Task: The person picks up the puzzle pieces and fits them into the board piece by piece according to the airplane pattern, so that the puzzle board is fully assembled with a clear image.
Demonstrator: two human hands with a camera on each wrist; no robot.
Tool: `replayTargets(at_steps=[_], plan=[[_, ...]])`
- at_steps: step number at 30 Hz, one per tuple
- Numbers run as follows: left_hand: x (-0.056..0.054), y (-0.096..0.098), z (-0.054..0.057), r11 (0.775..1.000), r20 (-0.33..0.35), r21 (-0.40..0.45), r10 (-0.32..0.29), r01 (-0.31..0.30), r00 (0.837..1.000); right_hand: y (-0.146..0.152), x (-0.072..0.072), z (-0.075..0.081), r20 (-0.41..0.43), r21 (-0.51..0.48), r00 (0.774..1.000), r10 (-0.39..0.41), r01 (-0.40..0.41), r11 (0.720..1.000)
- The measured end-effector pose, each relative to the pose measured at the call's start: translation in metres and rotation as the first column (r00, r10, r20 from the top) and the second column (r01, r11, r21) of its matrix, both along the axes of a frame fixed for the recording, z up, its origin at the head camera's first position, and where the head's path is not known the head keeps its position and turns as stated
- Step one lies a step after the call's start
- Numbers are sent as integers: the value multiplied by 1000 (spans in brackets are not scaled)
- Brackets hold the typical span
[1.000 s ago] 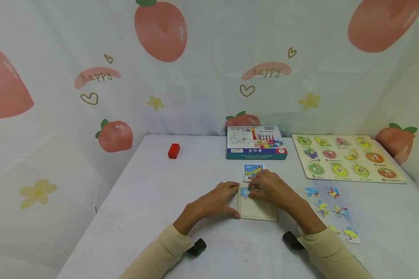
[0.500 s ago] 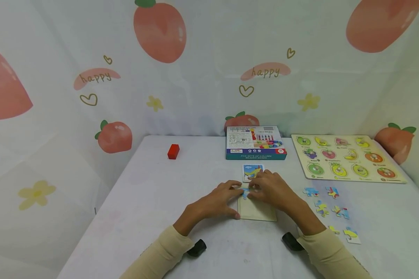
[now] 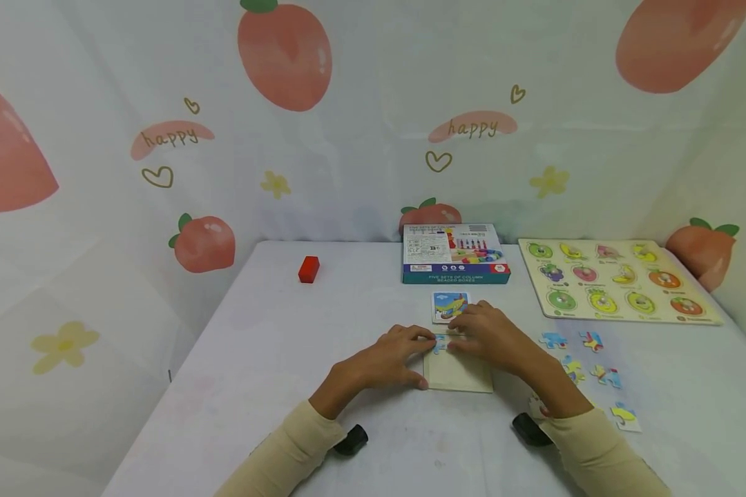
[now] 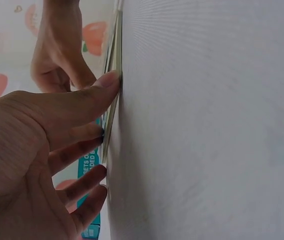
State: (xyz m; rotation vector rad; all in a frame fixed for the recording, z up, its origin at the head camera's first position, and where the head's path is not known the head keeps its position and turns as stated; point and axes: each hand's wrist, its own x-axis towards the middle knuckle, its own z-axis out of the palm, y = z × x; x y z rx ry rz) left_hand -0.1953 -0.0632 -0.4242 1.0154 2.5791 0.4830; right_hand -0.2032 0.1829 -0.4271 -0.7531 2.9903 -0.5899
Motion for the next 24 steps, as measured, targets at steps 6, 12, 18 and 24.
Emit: replayTargets(at_steps=[6,12,18,24], plan=[[0,0,2,1000,5,-11,6,-6,1000,22,7,4,44,-92,999,-27,31,995],[0,0,-1,1000,26,0,27,-27,999,49,19,8,47,-136,997,-68,74,988],[-1,0,-1,1000,18,13,24,-25,1000,78,30,8,35,-138,994,-107,111,984],[0,1,0,999,26,21,29,-30,999,102,38,7,41,-110,990,-138,142,984]])
